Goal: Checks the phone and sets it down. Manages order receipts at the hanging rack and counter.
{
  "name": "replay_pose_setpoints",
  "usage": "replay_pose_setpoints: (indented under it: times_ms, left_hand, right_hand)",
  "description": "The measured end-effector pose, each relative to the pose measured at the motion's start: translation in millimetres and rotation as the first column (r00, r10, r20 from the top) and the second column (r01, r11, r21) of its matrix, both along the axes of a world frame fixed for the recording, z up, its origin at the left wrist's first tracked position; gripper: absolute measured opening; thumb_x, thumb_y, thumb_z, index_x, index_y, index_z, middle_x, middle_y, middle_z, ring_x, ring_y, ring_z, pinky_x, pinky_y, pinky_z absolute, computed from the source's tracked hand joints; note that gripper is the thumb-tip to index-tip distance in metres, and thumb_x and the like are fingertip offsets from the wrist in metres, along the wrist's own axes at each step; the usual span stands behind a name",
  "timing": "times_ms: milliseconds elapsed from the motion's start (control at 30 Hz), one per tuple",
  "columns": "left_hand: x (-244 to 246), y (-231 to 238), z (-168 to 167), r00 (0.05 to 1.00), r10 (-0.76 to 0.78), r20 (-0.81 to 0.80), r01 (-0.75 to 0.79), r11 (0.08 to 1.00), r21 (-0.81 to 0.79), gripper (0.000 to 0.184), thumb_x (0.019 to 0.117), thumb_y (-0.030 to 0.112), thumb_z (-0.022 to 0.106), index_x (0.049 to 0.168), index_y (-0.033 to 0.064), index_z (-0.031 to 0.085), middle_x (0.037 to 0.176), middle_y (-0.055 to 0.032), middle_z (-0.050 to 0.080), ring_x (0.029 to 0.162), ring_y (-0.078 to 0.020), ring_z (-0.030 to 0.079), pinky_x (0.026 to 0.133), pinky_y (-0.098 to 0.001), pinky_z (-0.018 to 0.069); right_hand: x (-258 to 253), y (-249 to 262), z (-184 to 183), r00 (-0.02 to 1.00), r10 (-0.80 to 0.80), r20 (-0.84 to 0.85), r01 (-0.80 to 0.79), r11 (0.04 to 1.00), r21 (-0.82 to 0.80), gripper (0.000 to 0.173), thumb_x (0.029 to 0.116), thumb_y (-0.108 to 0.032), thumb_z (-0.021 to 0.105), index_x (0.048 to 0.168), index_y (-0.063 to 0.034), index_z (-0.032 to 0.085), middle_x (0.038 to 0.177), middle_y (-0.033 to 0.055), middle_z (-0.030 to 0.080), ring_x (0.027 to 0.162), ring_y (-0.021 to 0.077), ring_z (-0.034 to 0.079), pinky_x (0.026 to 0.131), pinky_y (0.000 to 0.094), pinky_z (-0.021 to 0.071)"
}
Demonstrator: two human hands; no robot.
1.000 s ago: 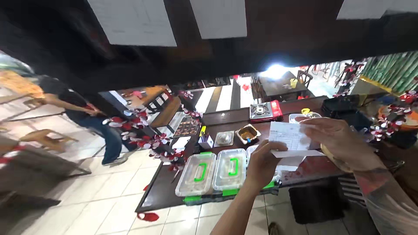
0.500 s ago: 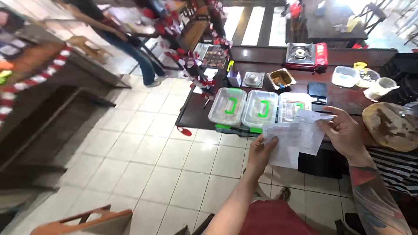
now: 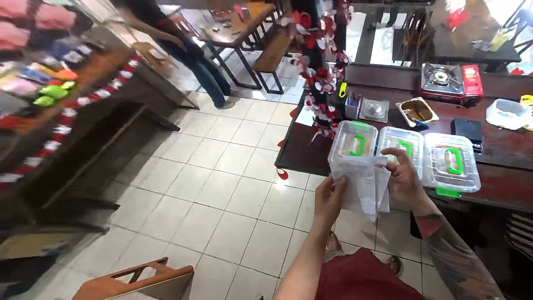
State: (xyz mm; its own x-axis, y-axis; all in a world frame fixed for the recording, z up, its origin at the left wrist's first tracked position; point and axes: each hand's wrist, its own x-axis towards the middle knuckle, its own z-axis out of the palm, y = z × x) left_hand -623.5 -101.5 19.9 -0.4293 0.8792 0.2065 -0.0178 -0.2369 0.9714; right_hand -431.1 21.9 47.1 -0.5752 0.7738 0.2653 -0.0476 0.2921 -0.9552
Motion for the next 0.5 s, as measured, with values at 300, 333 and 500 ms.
replay_pose_setpoints:
  times_ms: [300, 333, 500]
  left_hand:
    - [-77.8, 12.9, 11.2, 0.993, 0.078, -0.090, -0.077, 0.997, 0.015, 0.017, 0.1043, 0.012, 0.059, 0.108, -0.0017, 0.069, 0.088, -0.0095, 0.074, 0.075, -0.0187, 0.073, 0.070, -0.0357, 0.0639]
    - [-81.8, 15.6, 11.3, 0.992, 0.075, -0.099, -0.072, 0.997, 0.032, 0.017, 0.1041, 0.011, 0.059, 0.108, -0.0015, 0.069, 0.090, -0.0090, 0.074, 0.077, -0.0180, 0.073, 0.073, -0.0356, 0.0638]
    - [-97.1, 35.3, 7.9, 0.989, 0.135, 0.057, -0.138, 0.988, 0.065, 0.019, 0.1037, 0.012, 0.058, 0.104, -0.0006, 0.072, 0.089, -0.0079, 0.074, 0.077, -0.0165, 0.072, 0.073, -0.0360, 0.0632]
  right_hand:
    - [-88.7, 8.8, 15.1, 0.997, 0.076, -0.003, -0.076, 0.989, -0.129, 0.057, 0.1021, -0.012, 0.062, 0.153, -0.0220, 0.037, 0.102, 0.0109, 0.074, 0.084, 0.0224, 0.075, 0.078, 0.0388, 0.0644]
    - [-92.4, 10.8, 16.8, 0.998, 0.065, 0.020, -0.062, 0.991, -0.118, 0.059, 0.1009, -0.009, 0.063, 0.153, -0.0212, 0.038, 0.099, 0.0107, 0.075, 0.082, 0.0220, 0.075, 0.077, 0.0383, 0.0646]
    - [-93.8, 31.2, 18.0, 0.999, 0.041, 0.023, -0.039, 0.997, -0.066, 0.054, 0.1010, -0.011, 0.064, 0.150, -0.0202, 0.045, 0.098, 0.0095, 0.075, 0.081, 0.0192, 0.074, 0.077, 0.0354, 0.0644]
